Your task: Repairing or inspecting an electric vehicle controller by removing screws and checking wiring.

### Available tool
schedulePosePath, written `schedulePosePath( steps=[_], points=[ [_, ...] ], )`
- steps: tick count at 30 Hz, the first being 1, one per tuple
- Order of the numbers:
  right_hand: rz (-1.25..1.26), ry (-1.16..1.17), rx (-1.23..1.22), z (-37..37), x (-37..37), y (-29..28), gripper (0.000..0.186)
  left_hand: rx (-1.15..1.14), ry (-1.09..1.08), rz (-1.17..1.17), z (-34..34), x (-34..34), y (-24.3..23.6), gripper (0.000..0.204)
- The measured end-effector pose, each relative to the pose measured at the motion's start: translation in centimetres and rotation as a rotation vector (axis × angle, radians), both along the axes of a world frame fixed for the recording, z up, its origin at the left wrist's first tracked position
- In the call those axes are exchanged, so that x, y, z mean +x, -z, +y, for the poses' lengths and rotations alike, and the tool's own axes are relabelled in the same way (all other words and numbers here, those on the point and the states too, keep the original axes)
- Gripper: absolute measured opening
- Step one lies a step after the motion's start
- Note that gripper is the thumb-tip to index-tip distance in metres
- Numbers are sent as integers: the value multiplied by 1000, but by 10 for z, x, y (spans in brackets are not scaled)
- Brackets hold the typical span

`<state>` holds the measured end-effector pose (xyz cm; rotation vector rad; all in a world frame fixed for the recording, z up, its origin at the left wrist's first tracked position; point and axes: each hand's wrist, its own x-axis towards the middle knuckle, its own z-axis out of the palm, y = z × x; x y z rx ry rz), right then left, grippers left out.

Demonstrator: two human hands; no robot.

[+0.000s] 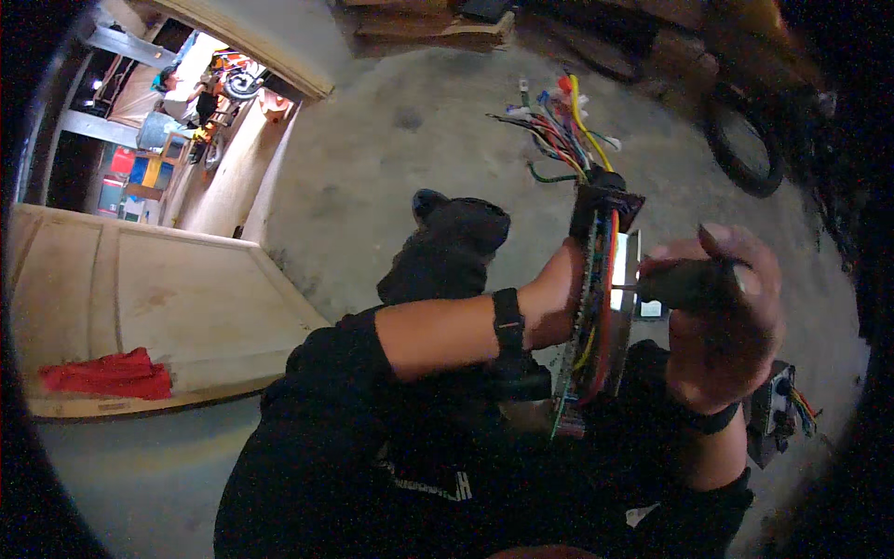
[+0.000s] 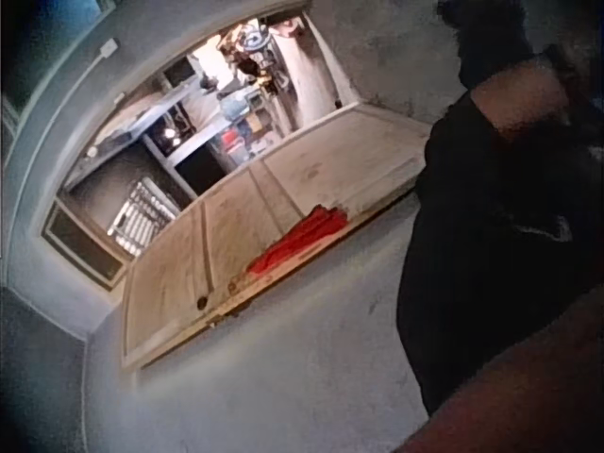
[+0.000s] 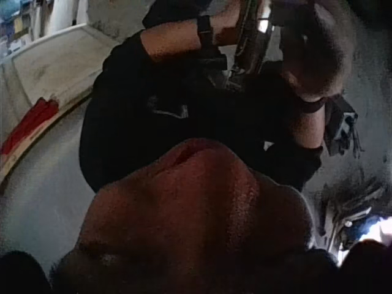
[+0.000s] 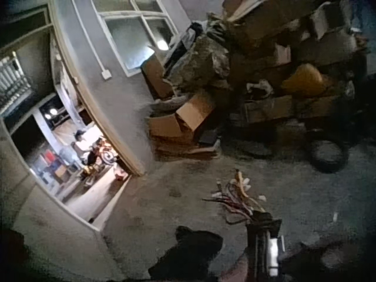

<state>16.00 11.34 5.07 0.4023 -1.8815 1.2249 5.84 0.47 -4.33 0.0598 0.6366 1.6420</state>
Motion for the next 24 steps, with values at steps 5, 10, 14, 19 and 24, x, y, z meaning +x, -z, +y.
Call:
schedulePosePath(
  steps=[5,10,14,19,24],
  points=[
    [14,14,-71,-3,6,-1,51,-239,8,-128,3,4,-8,41],
    [-24,118,-2,-2,7,-6,53,-345,-14,28,6,7,9,45],
    [-55,235,74,1,11,-7,54,-261,-6,-128,6,9,22,46],
    [-61,334,146,5,15,-5,52,81,123,-163,-6,-3,31,39],
    [-22,7,59,3,-2,-1,38,75,-77,36,9,5,19,41]
  ],
)
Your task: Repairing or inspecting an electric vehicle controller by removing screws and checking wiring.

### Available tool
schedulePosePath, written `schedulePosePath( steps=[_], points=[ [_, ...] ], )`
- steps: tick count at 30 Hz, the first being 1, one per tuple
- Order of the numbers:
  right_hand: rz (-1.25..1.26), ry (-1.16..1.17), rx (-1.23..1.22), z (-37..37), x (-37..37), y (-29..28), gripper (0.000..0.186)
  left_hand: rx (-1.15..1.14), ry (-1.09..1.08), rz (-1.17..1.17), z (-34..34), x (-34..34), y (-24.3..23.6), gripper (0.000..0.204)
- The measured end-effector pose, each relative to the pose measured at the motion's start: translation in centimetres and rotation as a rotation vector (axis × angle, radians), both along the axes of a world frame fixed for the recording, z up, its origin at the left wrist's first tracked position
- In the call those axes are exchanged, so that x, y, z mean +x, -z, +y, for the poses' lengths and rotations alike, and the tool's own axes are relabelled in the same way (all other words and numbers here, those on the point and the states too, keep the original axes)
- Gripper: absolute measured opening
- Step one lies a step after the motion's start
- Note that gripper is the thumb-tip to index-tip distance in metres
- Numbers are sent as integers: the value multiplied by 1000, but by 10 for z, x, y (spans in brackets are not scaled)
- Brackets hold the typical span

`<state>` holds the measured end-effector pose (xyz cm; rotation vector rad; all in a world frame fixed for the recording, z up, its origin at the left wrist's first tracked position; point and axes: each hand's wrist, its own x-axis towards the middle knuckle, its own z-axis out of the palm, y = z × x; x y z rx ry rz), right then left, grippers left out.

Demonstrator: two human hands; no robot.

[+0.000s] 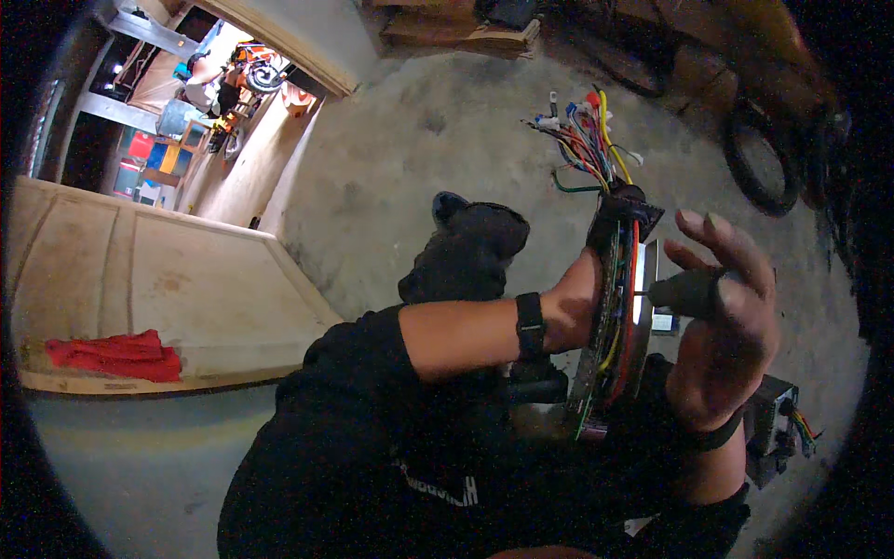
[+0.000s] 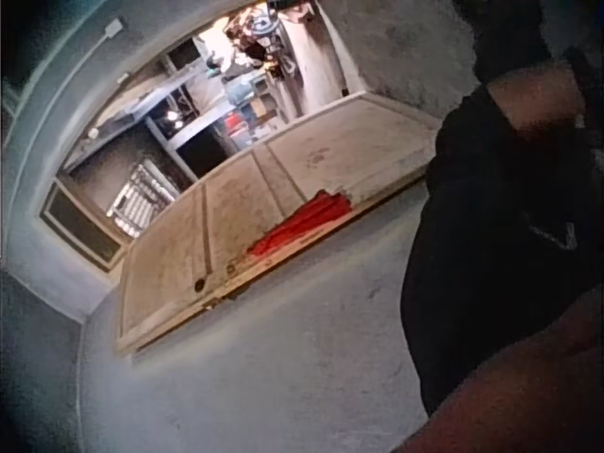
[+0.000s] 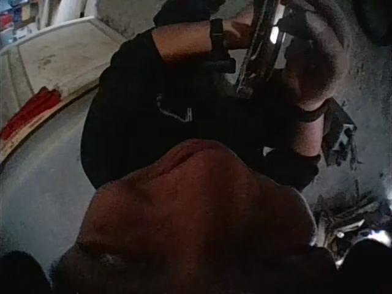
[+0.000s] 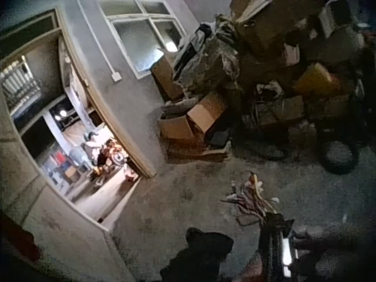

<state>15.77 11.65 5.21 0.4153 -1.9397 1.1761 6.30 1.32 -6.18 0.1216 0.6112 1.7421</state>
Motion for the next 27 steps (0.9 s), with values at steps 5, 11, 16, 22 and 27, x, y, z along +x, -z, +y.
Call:
schedulePosePath(
  steps=[5,11,16,22,27],
  points=[
    [-216,-174,-929,-6,-5,-8,40,111,92,-280,-6,-2,-11,31],
    [-373,-269,-1204,-4,10,-5,44,105,127,-236,-11,-7,-10,32],
    [-325,-219,-1180,-7,13,-1,47,-201,105,-179,-8,-3,-38,37],
    [-134,174,-407,-13,12,6,56,-262,94,-236,-14,-1,-9,36],
    [-107,294,-47,-13,13,3,62,-254,68,-271,-9,0,-15,38]
  ],
)
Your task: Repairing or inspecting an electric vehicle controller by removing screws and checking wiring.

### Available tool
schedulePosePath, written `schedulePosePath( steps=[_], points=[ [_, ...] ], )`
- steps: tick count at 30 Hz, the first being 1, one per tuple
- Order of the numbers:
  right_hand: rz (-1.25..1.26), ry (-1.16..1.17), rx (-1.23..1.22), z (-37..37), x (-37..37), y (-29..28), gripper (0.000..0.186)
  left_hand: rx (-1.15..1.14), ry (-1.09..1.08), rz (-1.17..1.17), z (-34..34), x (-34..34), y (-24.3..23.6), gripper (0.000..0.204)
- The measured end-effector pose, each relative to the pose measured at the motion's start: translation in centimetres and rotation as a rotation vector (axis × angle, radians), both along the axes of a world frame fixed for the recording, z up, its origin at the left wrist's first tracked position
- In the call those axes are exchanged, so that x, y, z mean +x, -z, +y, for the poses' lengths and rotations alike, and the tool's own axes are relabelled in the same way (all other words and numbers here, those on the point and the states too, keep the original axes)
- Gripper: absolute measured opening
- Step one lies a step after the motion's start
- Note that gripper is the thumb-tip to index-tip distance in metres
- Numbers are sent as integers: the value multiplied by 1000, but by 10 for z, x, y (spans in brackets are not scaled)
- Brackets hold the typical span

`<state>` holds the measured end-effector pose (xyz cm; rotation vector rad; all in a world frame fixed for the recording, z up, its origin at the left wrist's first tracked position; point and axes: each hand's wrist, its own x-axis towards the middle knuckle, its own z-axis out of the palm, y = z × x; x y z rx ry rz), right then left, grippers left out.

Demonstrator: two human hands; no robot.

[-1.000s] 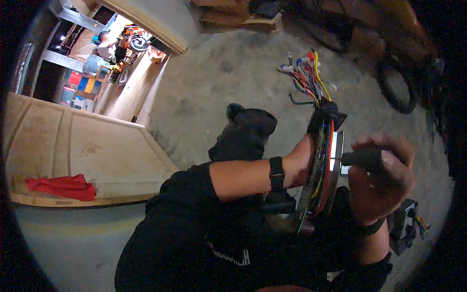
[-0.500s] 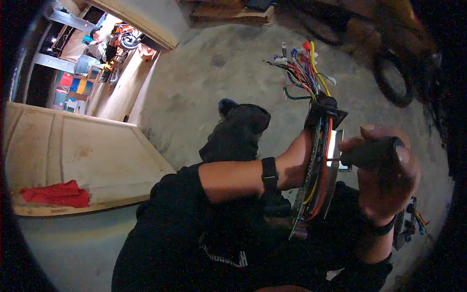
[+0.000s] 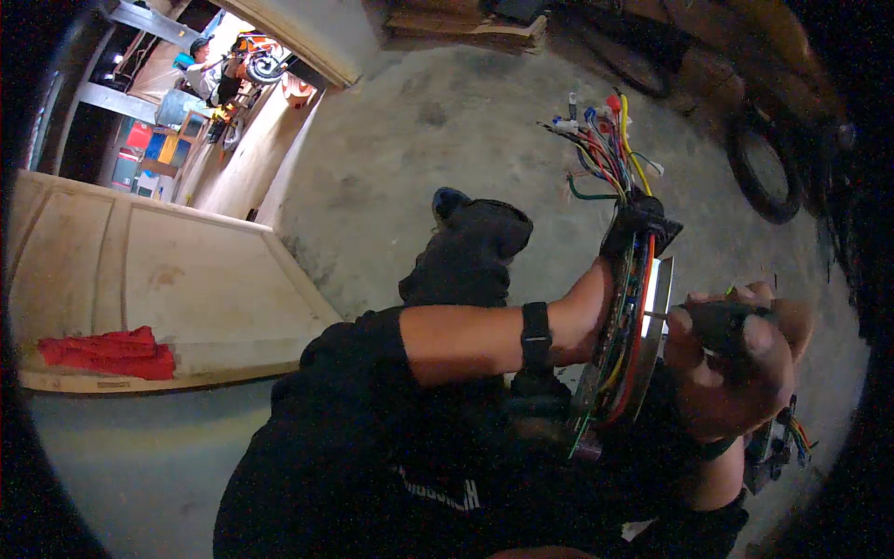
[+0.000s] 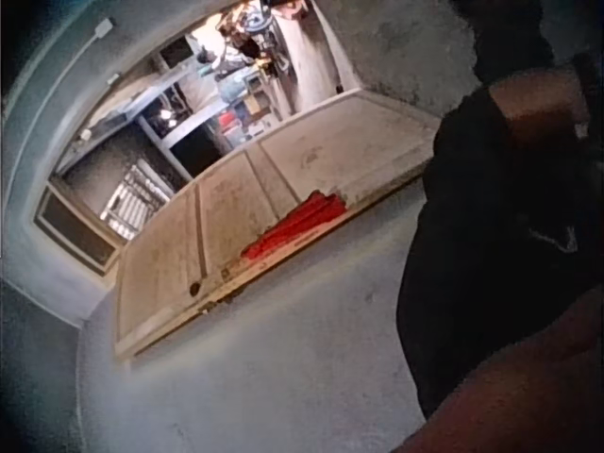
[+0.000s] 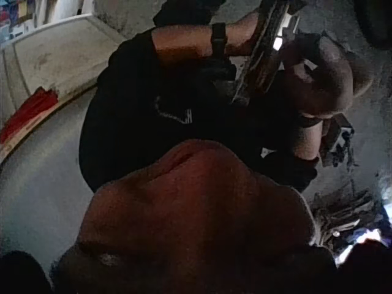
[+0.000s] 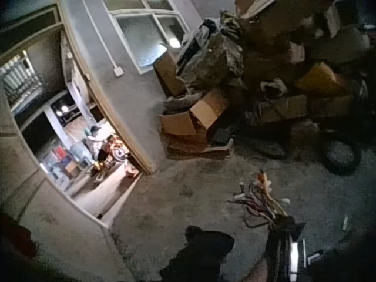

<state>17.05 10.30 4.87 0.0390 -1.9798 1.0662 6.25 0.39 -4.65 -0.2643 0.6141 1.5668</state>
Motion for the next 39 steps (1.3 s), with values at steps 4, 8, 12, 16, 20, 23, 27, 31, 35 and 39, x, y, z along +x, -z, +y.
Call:
schedulePosePath(
  steps=[4,8,12,16,20,23,27,31,35,39],
  points=[
    [-25,67,103,-1,0,-1,67,51,-8,-29,-1,-1,15,44],
    [-92,201,-72,5,3,1,76,-15,1,139,3,0,15,43],
    [-79,29,-183,13,2,3,71,-143,39,166,11,2,-4,48],
    [-38,-194,-337,8,-10,-8,66,111,-70,196,8,0,-11,47],
    [-224,-404,-917,8,1,-18,56,127,-11,225,3,-4,-6,28],
    [-90,-435,-665,8,7,-9,31,65,15,240,4,-1,-7,23],
    [56,-283,-336,2,4,-6,26,-34,3,134,7,2,9,47],
    [77,-113,-73,-5,-3,-10,44,-92,11,163,2,2,-2,45],
    [91,-10,30,3,0,-14,68,-59,-58,143,4,3,6,44],
    [86,10,83,13,8,-14,65,-167,-47,212,5,7,-15,44]
  ],
)
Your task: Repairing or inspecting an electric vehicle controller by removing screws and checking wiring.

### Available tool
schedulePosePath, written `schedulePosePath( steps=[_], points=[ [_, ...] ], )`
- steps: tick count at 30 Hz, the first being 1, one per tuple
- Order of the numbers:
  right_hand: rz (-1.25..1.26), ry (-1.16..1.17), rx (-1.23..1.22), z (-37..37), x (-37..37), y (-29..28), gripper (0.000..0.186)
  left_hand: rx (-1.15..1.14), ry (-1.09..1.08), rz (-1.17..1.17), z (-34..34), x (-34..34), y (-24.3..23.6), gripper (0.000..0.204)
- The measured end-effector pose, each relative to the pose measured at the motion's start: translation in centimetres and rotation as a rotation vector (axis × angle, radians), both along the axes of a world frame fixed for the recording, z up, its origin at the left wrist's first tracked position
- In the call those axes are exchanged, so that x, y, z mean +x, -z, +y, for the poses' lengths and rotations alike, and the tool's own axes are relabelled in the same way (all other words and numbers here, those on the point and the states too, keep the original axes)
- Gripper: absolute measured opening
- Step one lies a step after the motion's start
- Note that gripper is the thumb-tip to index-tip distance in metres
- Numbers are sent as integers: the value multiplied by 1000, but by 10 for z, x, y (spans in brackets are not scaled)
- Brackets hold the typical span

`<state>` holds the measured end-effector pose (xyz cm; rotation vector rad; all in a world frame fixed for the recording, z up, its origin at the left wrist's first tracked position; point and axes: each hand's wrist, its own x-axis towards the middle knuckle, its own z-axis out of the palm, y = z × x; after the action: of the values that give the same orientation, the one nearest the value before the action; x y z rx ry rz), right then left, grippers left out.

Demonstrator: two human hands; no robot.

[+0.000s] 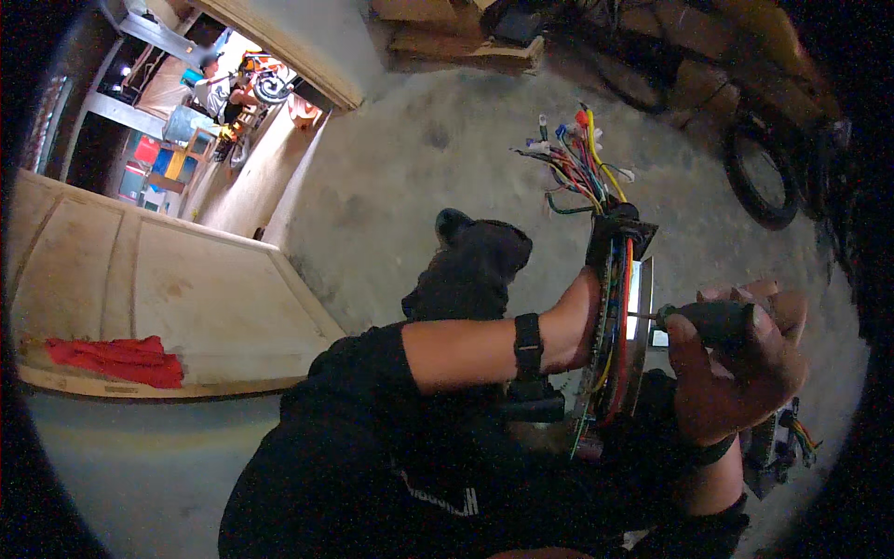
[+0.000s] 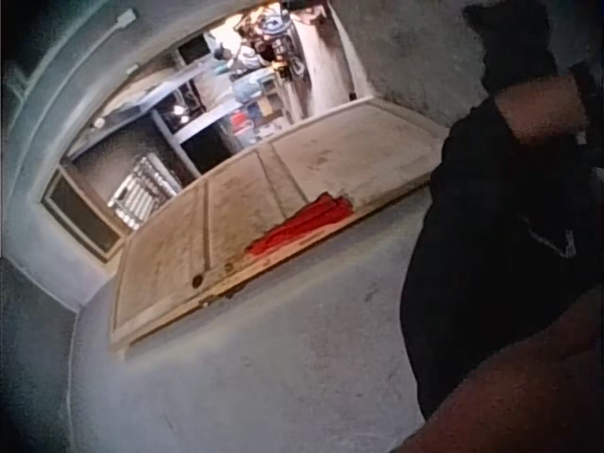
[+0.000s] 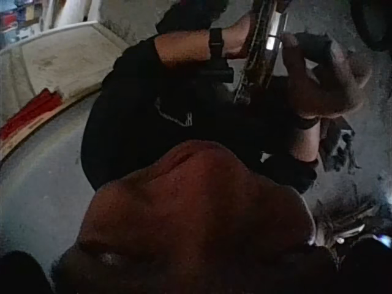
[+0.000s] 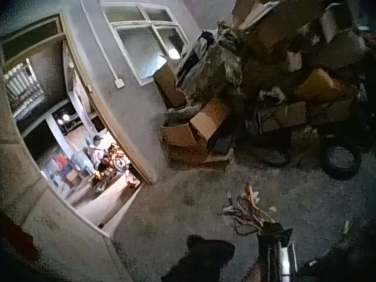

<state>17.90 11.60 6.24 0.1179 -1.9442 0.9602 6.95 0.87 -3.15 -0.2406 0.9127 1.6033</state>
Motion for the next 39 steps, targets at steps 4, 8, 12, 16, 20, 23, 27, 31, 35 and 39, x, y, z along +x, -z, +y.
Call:
schedulePosePath(
  steps=[4,8,12,16,20,23,27,31,35,39],
  points=[
    [123,-32,-53,-2,-4,5,55,94,41,-110,-1,-2,-2,26],
    [189,-185,-153,-3,-10,7,38,150,45,-223,-2,-3,-15,31],
    [-196,-655,-992,-6,0,5,33,160,176,62,-12,-9,-6,36],
    [-104,-405,-462,-3,-2,8,36,256,100,-11,-2,-5,24,39],
    [-38,-335,-146,-5,-12,14,42,226,131,12,1,-9,26,37],
    [24,-328,-111,-2,-18,20,47,92,149,-41,-5,-8,-1,35],
    [-3,-233,-180,1,-7,17,55,94,105,11,-2,-7,8,41],
    [-32,-289,-132,4,-5,14,53,64,25,-157,2,-4,20,43],
    [87,-376,-164,-6,-22,11,49,372,22,-63,-1,-5,28,39],
    [-223,-620,-567,-5,-7,2,42,264,20,-66,1,-4,6,39]
  ],
)
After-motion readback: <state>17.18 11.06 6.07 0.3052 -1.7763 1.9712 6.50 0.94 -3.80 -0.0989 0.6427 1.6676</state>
